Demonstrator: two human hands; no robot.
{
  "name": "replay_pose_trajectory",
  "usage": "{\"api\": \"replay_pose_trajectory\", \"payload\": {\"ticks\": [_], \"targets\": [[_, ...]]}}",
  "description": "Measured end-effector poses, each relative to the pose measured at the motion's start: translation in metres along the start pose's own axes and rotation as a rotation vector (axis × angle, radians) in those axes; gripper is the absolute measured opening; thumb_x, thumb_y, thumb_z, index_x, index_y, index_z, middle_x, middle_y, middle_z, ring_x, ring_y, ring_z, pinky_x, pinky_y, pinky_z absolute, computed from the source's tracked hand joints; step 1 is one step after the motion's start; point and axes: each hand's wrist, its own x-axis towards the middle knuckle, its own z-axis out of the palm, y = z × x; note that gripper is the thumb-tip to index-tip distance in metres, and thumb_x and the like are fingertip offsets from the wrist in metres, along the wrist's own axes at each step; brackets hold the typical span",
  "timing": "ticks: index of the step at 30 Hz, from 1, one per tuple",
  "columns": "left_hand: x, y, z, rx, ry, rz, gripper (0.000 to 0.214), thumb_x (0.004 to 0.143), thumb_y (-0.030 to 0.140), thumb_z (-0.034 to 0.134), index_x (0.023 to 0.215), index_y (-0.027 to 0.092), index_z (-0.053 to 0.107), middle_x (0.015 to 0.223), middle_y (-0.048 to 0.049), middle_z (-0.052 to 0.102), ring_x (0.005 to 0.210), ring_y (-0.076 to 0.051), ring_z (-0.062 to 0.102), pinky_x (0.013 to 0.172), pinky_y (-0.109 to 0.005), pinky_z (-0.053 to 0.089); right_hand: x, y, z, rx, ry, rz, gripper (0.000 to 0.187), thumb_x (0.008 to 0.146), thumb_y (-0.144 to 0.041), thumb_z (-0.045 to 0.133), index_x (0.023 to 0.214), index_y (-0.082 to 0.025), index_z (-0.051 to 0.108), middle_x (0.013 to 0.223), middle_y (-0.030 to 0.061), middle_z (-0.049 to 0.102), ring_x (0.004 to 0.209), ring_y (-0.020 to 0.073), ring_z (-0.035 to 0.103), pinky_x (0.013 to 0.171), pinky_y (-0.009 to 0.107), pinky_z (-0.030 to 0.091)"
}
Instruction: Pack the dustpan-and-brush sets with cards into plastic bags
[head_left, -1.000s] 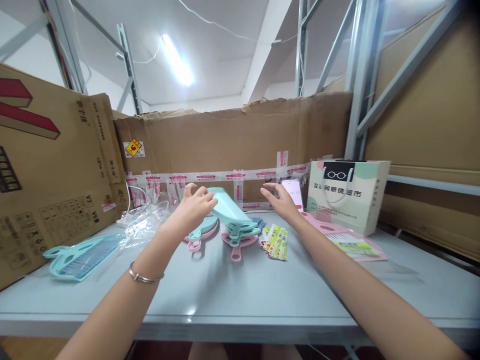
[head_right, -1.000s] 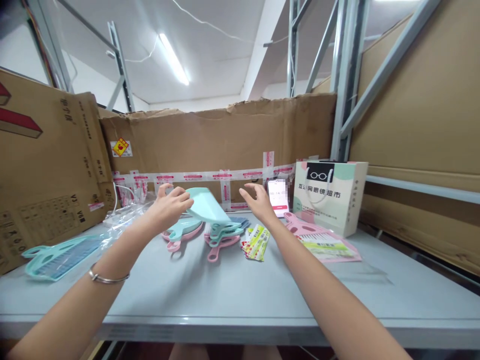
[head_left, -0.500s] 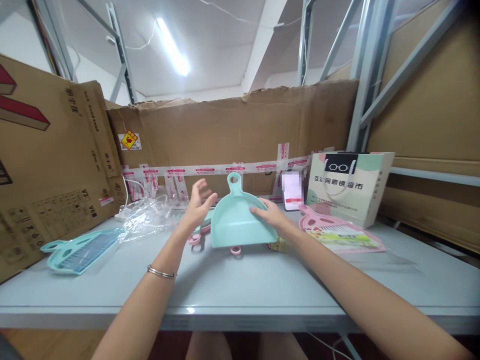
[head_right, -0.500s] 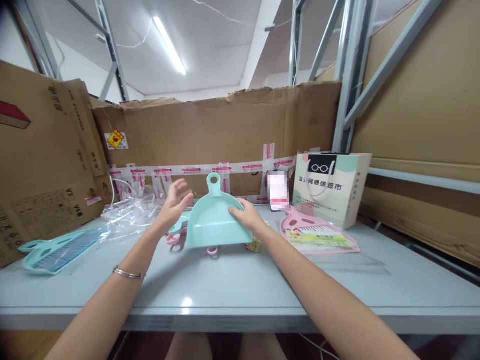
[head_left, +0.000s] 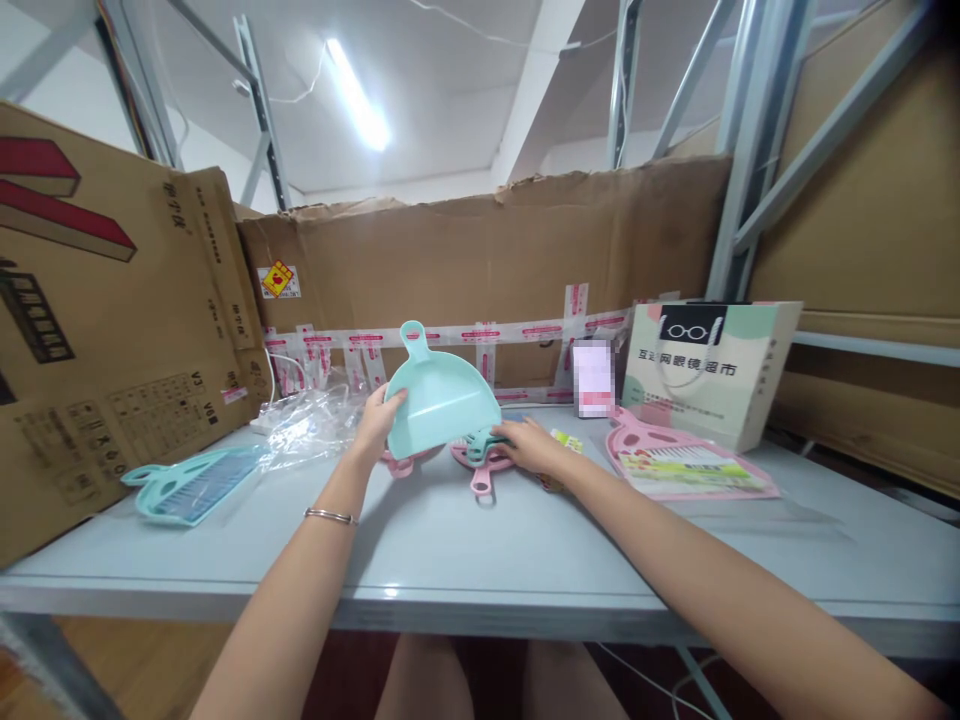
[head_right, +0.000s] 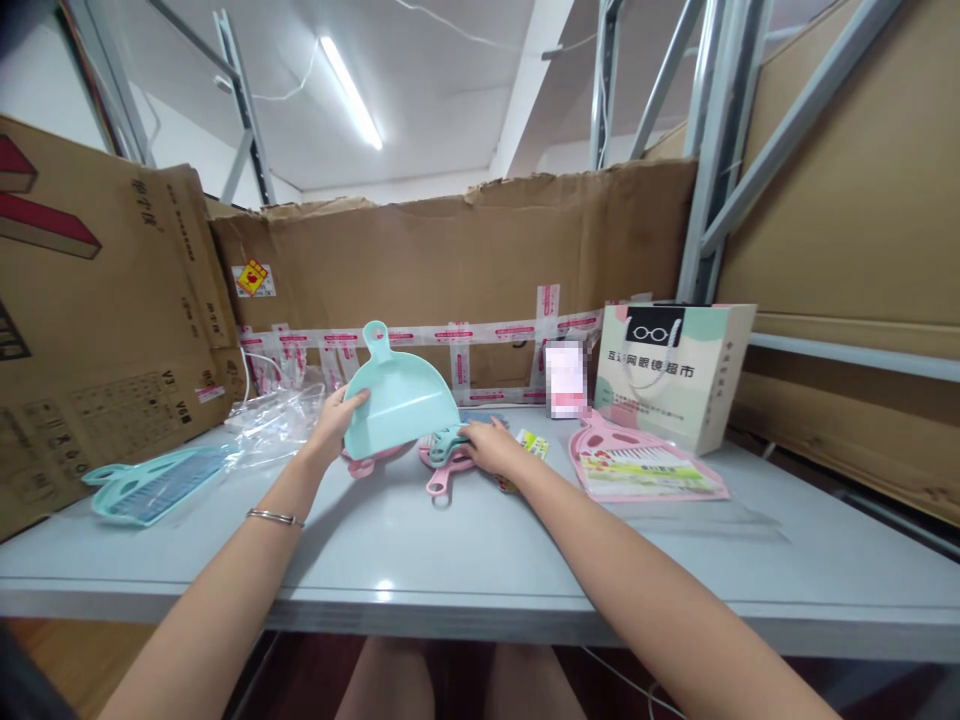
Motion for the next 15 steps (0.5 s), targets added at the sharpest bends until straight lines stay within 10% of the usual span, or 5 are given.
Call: {"api": "replay_pose_trajectory", "payload": {"ticks": [5,10,13,15], "targets": [[0.003,-0.005,0.000,0.019,0.106,0.100,0.031,0.063,0.038,0.059,0.085,0.016,0.059,0.076,0.0005,0.057,0.069,-0.014,0.050,0.067,-0.025,0.038,0.002,-0.002,-0.007,-0.120,0.109,-0.048,0.011,0.080,-0.019,0.049,0.082,-0.020,0.060,0.091,0.0077,0.065,0.093,0.0225,0.056,0.100,0.045,0.025],[0.008,-0.009,-0.002,0.047,0.276,0.067,0.023,0.070,0.031,0.048,0.088,0.018,0.054,0.078,-0.0001,0.055,0.074,-0.015,0.051,0.070,-0.027,0.040,-0.003,0.003,-0.038,0.119,0.715,0.093,0.019,0.088,-0.028,0.036,0.090,-0.020,0.053,0.087,0.0084,0.060,0.083,0.0203,0.055,0.083,0.036,0.040],[0.001,-0.008,0.006,0.067,0.174,0.062,0.026,0.069,0.024,0.047,0.094,0.019,0.054,0.085,-0.0009,0.058,0.080,-0.017,0.053,0.075,-0.028,0.042,-0.007,-0.007,-0.050,0.416,1.025,0.157,0.020,0.090,-0.034,0.033,0.095,-0.021,0.048,0.078,0.0032,0.053,0.069,0.0165,0.053,0.068,0.031,0.044],[-0.010,-0.006,0.016,0.045,0.001,0.072,0.033,0.070,0.022,0.049,0.102,0.021,0.055,0.097,-0.0017,0.060,0.087,-0.018,0.054,0.081,-0.030,0.042,-0.009,-0.021,-0.050,0.530,1.014,0.116,0.020,0.089,-0.036,0.035,0.098,-0.021,0.046,0.076,0.0014,0.052,0.066,0.0154,0.051,0.065,0.030,0.044]]}}
